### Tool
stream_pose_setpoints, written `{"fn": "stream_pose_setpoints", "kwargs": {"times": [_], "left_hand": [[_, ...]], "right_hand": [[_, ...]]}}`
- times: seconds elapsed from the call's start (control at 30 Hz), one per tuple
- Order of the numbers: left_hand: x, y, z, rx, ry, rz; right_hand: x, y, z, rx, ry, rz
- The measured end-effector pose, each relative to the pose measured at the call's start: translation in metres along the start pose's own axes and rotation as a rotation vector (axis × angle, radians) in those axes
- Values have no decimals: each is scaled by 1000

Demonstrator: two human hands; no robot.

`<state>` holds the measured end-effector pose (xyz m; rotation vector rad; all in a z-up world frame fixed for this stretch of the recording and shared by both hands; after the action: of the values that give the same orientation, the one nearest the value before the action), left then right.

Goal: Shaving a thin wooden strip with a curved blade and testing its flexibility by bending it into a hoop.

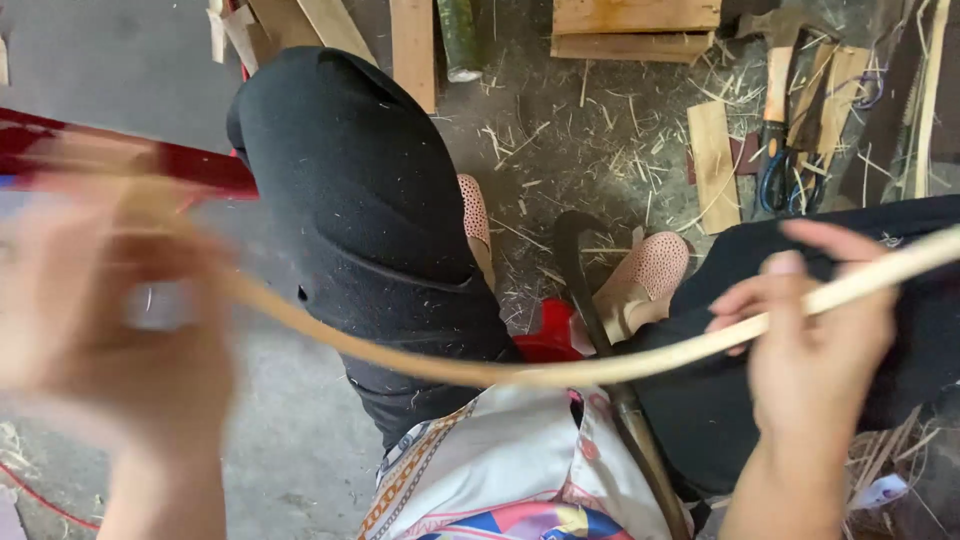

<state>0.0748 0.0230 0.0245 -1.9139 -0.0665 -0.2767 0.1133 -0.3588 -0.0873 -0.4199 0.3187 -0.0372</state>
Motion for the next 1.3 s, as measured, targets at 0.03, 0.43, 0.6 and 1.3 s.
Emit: {"fn": "stream_pose_setpoints", "kwargs": {"times": [0.03,0.43,0.6,1.3], "left_hand": [[-18,-18,32,-74,-143,-186],[-24,-2,-73,53,-69,-59],[21,57,-96,-46,44,212],[9,90,-61,-341,-207,361]], "right_hand": [[1,-10,0,125,-10,-75],[-5,31,-2,743,-42,-84],[-11,32,6,775,-167,53],[-14,44,1,613,-346,147]]}}
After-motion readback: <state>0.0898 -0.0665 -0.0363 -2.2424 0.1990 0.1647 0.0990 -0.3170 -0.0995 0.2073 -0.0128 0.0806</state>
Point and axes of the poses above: each hand's wrist, its own x-axis towards the middle knuckle, its own y-axis out of the palm, z = x × y, the point moved 9 cm from there along x, towards the middle knuckle, and after that the axes turned 5 degrees about z, right-handed, at the moved point
